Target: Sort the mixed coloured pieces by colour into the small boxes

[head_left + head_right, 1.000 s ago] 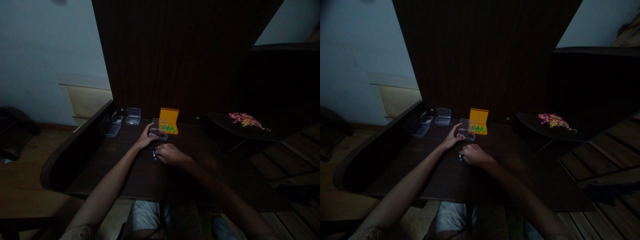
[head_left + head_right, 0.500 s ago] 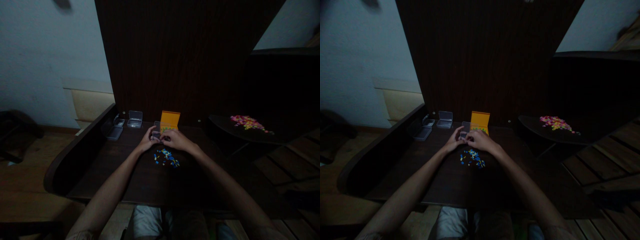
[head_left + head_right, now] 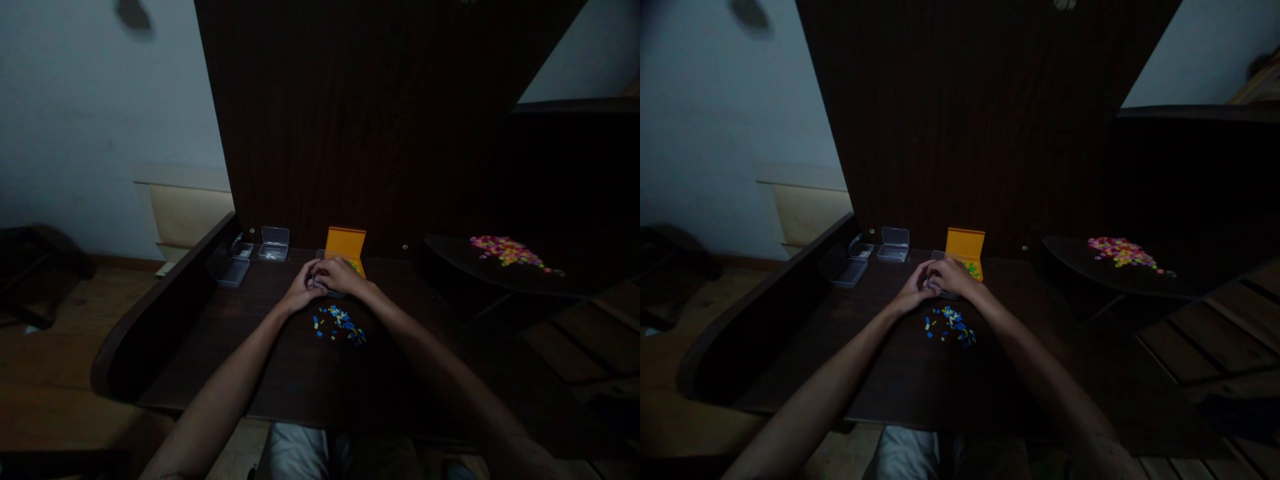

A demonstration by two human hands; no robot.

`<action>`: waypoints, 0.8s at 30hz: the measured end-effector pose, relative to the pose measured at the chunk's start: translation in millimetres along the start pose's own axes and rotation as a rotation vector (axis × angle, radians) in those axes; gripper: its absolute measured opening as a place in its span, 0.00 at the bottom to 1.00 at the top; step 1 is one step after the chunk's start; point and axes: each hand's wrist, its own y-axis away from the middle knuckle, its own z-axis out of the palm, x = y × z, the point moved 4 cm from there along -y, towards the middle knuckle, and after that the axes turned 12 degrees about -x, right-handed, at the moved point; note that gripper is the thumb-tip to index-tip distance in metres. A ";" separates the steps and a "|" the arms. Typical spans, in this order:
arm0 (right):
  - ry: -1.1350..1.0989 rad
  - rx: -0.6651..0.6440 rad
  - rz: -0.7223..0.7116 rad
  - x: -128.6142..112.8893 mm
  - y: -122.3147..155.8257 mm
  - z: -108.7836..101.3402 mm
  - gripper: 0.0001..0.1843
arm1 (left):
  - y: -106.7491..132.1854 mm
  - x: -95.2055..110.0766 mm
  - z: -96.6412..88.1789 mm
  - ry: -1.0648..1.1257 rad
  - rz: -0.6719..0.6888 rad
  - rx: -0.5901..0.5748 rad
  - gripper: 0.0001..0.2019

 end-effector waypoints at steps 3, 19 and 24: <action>0.014 0.015 0.020 0.8 2.3 -4.7 0.11 | 0.4 -2.0 -0.5 0.028 -0.016 0.005 0.43; 0.027 -0.114 -0.065 -11.7 13.4 -7.3 0.13 | 2.8 3.4 -2.6 -0.037 -0.036 0.053 0.42; 0.128 -0.137 0.000 -15.0 9.4 -3.8 0.12 | 3.1 3.6 -2.4 -0.038 -0.020 0.042 0.42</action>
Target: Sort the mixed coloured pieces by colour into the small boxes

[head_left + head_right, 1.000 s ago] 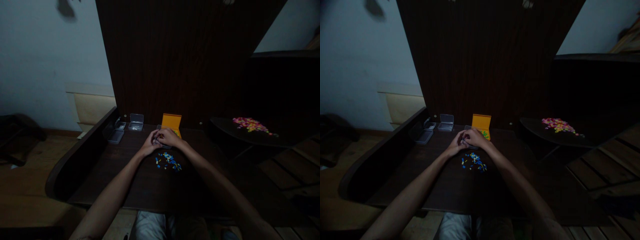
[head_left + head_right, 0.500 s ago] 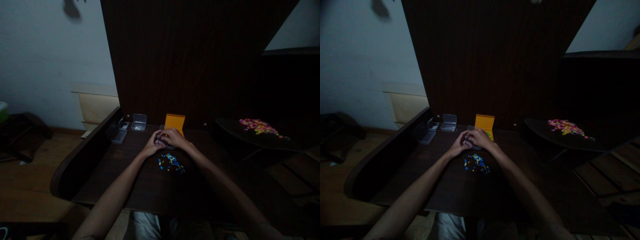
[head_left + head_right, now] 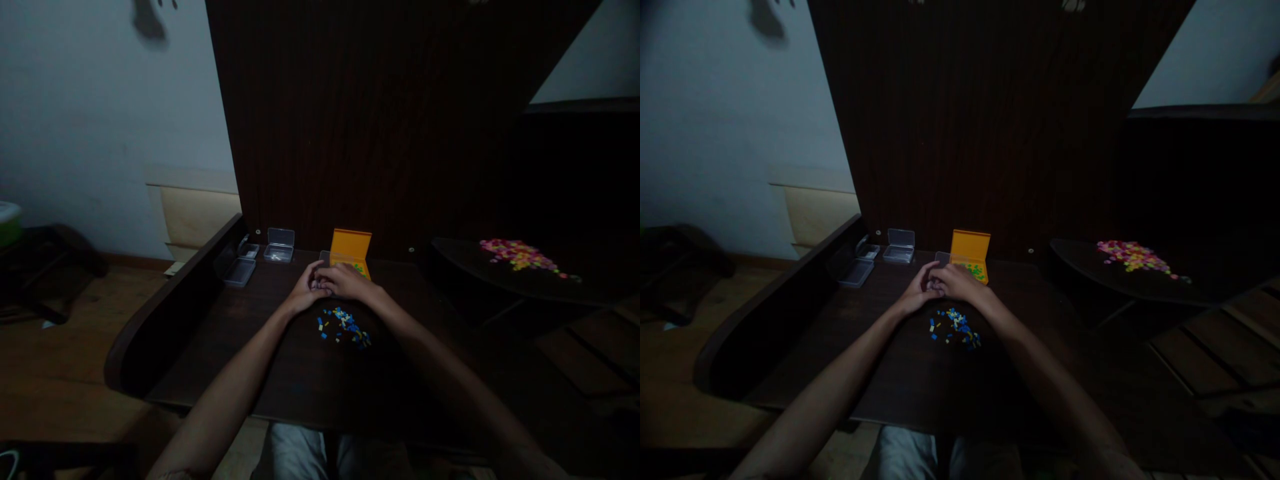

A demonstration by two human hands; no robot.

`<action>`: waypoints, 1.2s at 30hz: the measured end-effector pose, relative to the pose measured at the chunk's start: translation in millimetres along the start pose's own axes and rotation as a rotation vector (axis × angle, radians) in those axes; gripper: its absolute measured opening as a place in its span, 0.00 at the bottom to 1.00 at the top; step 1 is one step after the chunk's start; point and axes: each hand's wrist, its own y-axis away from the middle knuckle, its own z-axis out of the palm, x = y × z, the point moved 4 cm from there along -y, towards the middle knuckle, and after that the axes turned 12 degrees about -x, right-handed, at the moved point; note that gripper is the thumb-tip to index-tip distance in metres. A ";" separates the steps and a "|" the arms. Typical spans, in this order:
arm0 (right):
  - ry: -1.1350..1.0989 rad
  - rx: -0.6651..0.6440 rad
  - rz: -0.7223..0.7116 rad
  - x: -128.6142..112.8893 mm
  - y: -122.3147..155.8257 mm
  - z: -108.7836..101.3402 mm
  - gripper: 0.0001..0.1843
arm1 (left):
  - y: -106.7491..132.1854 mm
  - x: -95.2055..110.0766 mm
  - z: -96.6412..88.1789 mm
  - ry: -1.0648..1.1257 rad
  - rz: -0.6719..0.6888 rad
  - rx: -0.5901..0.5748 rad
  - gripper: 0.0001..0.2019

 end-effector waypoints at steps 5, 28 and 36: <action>0.118 0.004 0.037 -0.7 -3.4 6.0 0.12 | 0.3 -2.6 1.5 0.034 0.001 -0.027 0.43; 0.018 0.075 0.039 6.7 0.8 6.8 0.09 | -0.2 -0.5 1.0 -0.011 -0.016 -0.029 0.43; -0.026 0.205 -0.025 14.7 6.2 4.0 0.14 | 0.3 -0.4 -0.3 -0.018 -0.033 -0.011 0.42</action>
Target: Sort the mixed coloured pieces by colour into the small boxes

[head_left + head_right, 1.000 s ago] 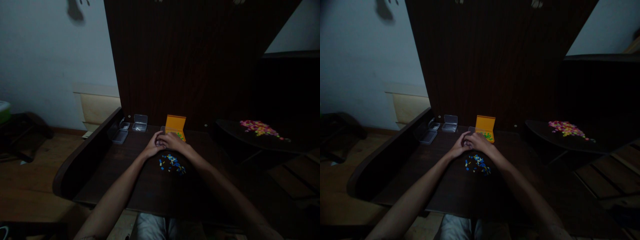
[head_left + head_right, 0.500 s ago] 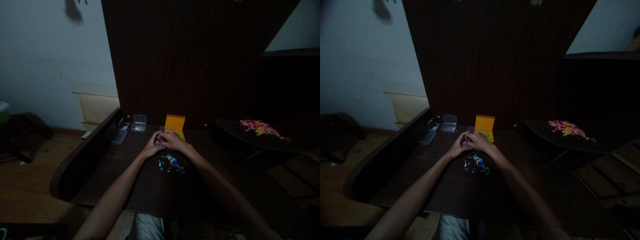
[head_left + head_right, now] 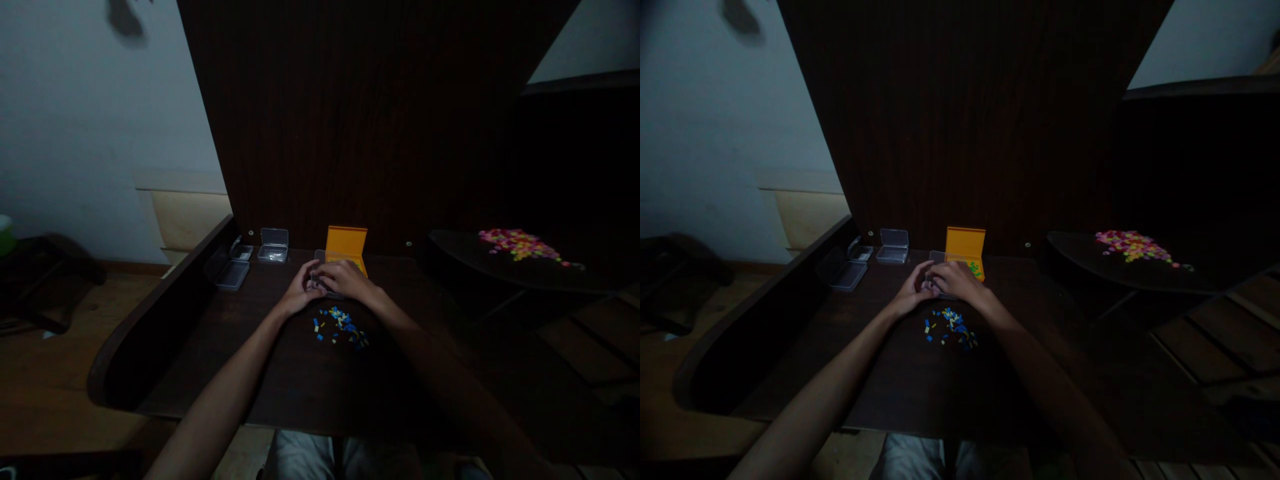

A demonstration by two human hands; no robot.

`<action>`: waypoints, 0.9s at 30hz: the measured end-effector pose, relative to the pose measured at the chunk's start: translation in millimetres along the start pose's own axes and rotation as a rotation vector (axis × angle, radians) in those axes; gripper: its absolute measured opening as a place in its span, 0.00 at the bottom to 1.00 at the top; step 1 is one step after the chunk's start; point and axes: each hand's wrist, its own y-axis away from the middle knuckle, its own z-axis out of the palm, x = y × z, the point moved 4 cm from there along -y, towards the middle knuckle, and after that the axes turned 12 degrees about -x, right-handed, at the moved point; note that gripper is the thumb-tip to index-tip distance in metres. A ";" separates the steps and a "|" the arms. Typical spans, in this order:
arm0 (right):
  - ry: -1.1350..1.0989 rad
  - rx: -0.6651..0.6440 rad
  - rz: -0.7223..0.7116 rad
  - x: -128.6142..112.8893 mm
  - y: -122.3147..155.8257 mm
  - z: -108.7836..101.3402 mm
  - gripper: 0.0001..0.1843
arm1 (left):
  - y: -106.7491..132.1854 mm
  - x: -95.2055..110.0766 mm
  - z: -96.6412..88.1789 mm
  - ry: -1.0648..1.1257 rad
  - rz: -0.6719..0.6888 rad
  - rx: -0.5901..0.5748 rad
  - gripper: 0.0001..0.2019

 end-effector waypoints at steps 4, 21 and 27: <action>-0.076 0.112 -0.025 14.7 15.8 -9.5 0.15 | 0.8 0.2 -0.3 0.028 -0.019 -0.006 0.42; -0.143 -0.031 0.075 22.7 41.2 -1.9 0.14 | 1.3 0.7 -0.7 0.035 -0.039 -0.015 0.42; -0.055 -0.099 0.169 21.8 30.8 -1.4 0.15 | 1.3 -0.9 1.2 0.035 -0.028 -0.033 0.42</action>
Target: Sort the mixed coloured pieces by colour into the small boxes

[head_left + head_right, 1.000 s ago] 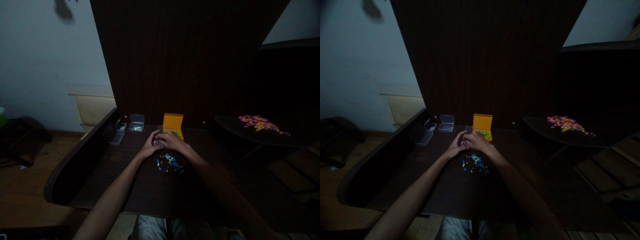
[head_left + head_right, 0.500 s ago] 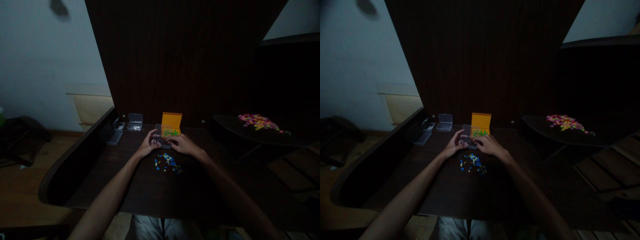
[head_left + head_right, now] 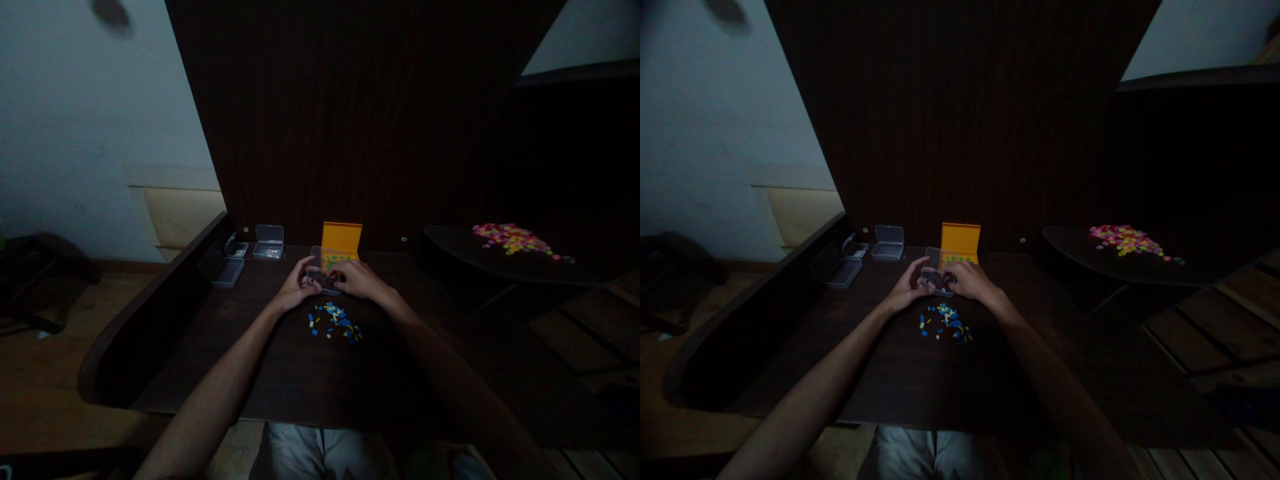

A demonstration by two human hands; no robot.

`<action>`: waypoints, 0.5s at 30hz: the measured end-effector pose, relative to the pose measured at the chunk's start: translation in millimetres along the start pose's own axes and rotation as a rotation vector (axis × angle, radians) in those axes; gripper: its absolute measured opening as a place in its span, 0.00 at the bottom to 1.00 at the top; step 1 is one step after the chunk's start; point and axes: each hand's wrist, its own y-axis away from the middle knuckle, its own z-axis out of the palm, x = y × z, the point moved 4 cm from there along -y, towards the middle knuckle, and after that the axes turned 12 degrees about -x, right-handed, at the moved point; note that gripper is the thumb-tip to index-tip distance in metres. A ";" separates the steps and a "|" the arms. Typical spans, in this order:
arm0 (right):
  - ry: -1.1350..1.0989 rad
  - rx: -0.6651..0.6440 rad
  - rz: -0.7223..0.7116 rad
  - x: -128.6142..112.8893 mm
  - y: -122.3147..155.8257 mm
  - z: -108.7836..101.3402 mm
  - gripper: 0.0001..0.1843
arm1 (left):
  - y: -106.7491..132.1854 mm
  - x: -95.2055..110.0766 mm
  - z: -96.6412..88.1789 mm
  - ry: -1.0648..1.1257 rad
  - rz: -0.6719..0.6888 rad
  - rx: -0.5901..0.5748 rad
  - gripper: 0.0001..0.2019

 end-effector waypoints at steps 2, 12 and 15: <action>0.013 -0.020 0.026 -0.8 -2.5 0.2 0.14 | -0.2 -1.0 -0.2 0.004 0.005 -0.005 0.42; 0.058 -0.104 0.055 -3.4 -13.0 3.9 0.11 | 0.0 -0.3 -0.8 -0.004 0.016 0.003 0.42; 0.070 -0.118 0.061 -3.9 -13.5 2.3 0.10 | 0.0 -0.4 -1.2 -0.008 0.013 0.013 0.42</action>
